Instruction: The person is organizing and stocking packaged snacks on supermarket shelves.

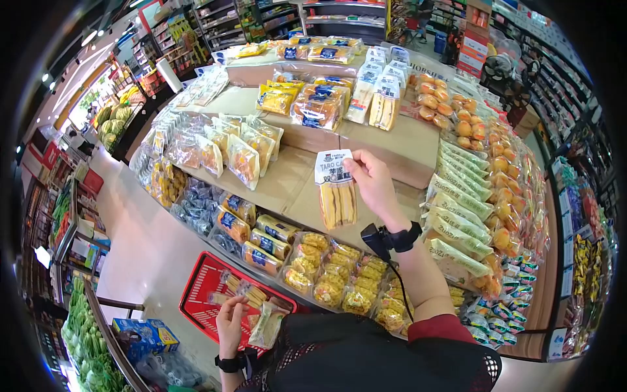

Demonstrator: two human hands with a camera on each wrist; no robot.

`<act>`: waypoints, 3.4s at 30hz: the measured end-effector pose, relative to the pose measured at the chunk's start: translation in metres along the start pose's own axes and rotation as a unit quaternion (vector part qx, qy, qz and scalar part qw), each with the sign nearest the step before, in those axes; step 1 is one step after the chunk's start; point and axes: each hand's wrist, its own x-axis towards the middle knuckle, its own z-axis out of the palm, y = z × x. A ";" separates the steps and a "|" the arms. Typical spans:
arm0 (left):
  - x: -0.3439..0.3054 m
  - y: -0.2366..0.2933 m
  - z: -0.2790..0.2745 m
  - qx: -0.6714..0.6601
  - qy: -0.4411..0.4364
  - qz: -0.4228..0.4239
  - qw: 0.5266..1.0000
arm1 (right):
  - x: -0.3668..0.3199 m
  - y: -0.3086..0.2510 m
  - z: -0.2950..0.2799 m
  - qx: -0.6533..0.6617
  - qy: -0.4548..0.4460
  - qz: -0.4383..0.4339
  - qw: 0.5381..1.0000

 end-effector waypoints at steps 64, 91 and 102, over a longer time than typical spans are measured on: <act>-0.091 -0.079 -0.063 -0.089 0.434 -0.017 0.896 | 0.164 0.129 0.136 -0.346 0.084 -0.191 0.915; 0.006 0.015 0.005 -0.167 0.094 -0.027 0.981 | -0.095 0.023 0.151 0.028 -0.507 0.091 0.857; 0.020 0.018 0.041 -0.158 -0.025 0.039 0.986 | -0.105 0.036 0.136 0.125 -0.370 0.164 0.906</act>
